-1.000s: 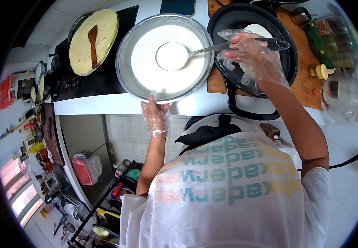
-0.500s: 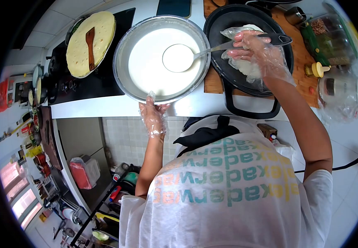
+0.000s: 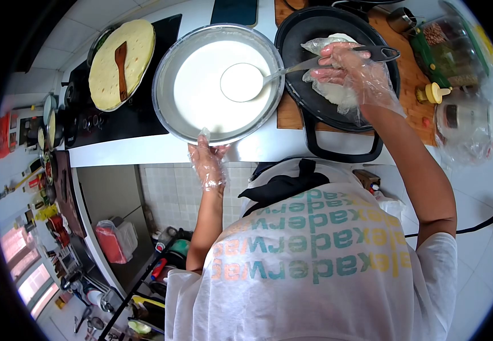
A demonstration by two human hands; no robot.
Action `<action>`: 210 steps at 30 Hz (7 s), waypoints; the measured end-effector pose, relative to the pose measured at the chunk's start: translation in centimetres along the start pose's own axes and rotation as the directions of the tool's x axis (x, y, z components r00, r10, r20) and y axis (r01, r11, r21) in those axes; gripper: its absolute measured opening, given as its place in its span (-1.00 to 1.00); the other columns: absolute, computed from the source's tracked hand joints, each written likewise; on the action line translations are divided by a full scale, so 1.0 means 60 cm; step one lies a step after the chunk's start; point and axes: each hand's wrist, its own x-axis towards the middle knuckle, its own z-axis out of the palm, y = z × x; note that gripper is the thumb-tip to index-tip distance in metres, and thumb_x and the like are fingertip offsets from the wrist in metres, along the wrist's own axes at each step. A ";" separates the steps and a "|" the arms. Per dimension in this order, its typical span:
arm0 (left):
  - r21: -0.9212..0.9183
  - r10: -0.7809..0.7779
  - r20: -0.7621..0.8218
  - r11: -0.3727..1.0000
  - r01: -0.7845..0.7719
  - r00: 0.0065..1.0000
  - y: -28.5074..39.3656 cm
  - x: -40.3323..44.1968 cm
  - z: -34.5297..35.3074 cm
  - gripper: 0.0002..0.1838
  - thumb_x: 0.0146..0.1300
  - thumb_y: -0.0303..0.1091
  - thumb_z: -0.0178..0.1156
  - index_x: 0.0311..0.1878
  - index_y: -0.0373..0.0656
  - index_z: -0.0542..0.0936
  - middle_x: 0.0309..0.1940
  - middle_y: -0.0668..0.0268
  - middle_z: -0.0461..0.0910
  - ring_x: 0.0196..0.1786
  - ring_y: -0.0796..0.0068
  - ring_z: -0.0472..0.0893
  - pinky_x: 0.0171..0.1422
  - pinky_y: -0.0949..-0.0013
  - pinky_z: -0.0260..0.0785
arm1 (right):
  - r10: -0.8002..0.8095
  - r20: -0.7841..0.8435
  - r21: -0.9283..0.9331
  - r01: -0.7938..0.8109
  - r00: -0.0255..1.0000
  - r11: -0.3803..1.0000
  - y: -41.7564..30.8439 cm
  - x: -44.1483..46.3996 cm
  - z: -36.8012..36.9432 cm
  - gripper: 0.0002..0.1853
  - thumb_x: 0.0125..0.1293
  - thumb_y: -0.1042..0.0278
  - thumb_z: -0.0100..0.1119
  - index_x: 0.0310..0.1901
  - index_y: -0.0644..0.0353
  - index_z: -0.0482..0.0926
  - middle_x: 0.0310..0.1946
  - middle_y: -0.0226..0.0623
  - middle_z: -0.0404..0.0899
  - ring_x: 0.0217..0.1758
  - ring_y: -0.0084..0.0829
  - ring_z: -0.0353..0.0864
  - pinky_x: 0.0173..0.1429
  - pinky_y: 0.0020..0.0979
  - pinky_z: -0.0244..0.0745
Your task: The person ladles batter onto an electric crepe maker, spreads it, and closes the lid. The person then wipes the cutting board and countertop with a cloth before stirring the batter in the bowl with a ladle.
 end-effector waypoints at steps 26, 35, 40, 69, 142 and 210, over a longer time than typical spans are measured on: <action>0.275 0.053 0.164 0.957 -0.098 0.985 -0.006 -0.107 0.000 -0.79 0.22 -0.22 0.05 -0.44 -0.09 0.33 -0.62 0.46 0.24 -0.52 0.63 0.24 -0.45 0.53 0.13 | -0.451 0.076 0.044 0.449 0.889 0.892 0.007 0.015 -0.298 -0.78 0.28 0.30 -0.02 -0.22 0.30 0.42 -0.35 -0.28 0.43 -0.28 -0.47 0.54 -0.18 -0.52 0.48; 0.219 0.188 0.945 0.239 -0.946 0.266 -0.012 -0.156 0.292 -0.86 -0.05 -0.37 0.29 -0.46 -0.14 0.52 -0.62 0.32 0.42 -0.56 0.41 0.42 -0.52 0.37 0.26 | -0.736 0.476 -0.415 0.861 0.482 0.295 -0.001 -0.003 -0.374 -0.78 0.29 0.37 -0.12 -0.20 0.37 0.41 -0.32 -0.22 0.48 -0.22 -0.41 0.53 -0.14 -0.48 0.46; 0.098 0.171 0.978 0.121 -0.988 0.118 -0.079 -0.192 0.371 -0.81 -0.12 -0.39 0.34 -0.39 -0.09 0.55 -0.54 0.33 0.50 -0.56 0.43 0.45 -0.56 0.40 0.29 | -0.674 0.602 -0.588 0.809 0.429 -0.010 -0.018 -0.028 -0.408 -0.76 0.26 0.38 -0.11 -0.11 0.30 0.43 -0.24 -0.18 0.55 -0.34 -0.34 0.55 -0.26 -0.45 0.45; 0.096 0.277 0.956 0.021 -0.995 0.098 -0.119 -0.238 0.424 -0.78 -0.17 -0.20 0.36 -0.59 0.01 0.48 -0.54 0.39 0.37 -0.62 0.48 0.43 -0.63 0.44 0.25 | -0.463 -0.280 0.052 0.495 0.841 0.867 0.014 -0.019 -0.463 -0.77 0.14 0.51 -0.01 -0.13 0.27 0.46 -0.21 -0.25 0.51 -0.32 -0.32 0.58 -0.23 -0.43 0.51; -0.114 -0.331 0.437 0.902 0.417 0.836 -0.131 -0.100 0.225 -0.73 0.21 -0.29 0.03 -0.13 -0.29 0.36 -0.59 0.37 0.31 -0.47 0.45 0.42 -0.18 0.28 0.43 | -0.138 0.413 -0.803 0.431 0.900 0.412 -0.043 0.059 -0.398 -0.93 0.19 0.40 0.00 -0.40 0.17 0.44 -0.56 -0.51 0.33 -0.53 -0.65 0.31 -0.42 -0.57 0.31; -0.419 -0.552 -0.018 0.761 0.495 0.834 -0.114 -0.223 0.279 -0.51 0.05 0.23 0.09 -0.49 -0.02 0.26 -0.77 0.43 0.20 -0.76 0.51 0.22 -0.70 0.47 0.08 | -0.853 0.254 -0.521 0.808 0.456 0.277 -0.466 0.113 -0.341 -0.66 0.19 0.05 0.04 -0.36 0.22 0.36 -0.44 -0.28 0.34 -0.38 -0.58 0.29 -0.22 -0.52 0.15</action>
